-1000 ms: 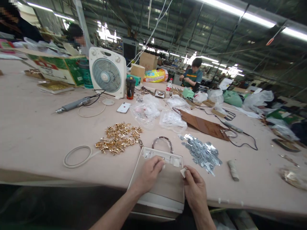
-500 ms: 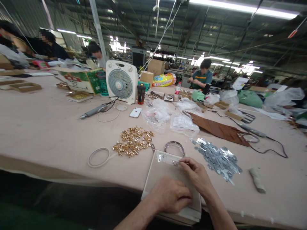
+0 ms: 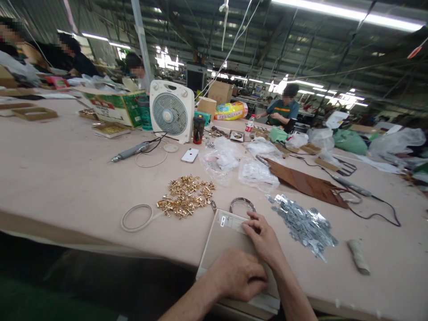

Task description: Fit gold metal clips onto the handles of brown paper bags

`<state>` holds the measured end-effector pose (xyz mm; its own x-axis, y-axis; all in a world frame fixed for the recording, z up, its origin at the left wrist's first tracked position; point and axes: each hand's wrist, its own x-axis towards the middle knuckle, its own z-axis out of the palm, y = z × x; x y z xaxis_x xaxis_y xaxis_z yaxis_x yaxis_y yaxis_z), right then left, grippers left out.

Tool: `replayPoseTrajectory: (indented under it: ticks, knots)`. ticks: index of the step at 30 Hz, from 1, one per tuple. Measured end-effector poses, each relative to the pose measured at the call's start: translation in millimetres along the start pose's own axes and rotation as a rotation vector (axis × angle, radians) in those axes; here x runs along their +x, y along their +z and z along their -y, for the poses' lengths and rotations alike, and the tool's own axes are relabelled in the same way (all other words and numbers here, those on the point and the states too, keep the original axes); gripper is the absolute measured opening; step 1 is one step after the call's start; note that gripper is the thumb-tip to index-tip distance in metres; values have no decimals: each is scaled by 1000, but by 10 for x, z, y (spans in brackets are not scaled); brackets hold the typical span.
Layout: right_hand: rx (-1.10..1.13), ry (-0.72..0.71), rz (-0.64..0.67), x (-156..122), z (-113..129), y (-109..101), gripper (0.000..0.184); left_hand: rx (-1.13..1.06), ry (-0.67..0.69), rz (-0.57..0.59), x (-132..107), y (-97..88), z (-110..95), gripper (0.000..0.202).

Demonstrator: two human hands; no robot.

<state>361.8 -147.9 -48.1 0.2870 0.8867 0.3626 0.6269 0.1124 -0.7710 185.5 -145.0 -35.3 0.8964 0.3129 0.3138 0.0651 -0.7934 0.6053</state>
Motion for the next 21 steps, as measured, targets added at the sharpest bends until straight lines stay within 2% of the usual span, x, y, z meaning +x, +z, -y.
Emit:
replayPoseTrajectory:
  ticks: [6, 10, 14, 18, 21]
  knots:
    - [-61, -4, -19, -25, 17, 38, 20, -26, 0, -18, 0, -9, -9, 9]
    - [-100, -62, -8, -45, 53, 13, 15, -59, 4, -28, 6, -36, -21, 10]
    - [-149, -20, 11, -26, 67, -27, 39, -74, 0, -20, 8, -38, -12, 10]
    - [-138, -9, 10, 33, 58, -12, 25, -159, -17, -47, -3, -46, -5, 12]
    - [-112, 6, -43, 58, 25, 38, 24, -308, -43, -108, 5, -68, 5, 15]
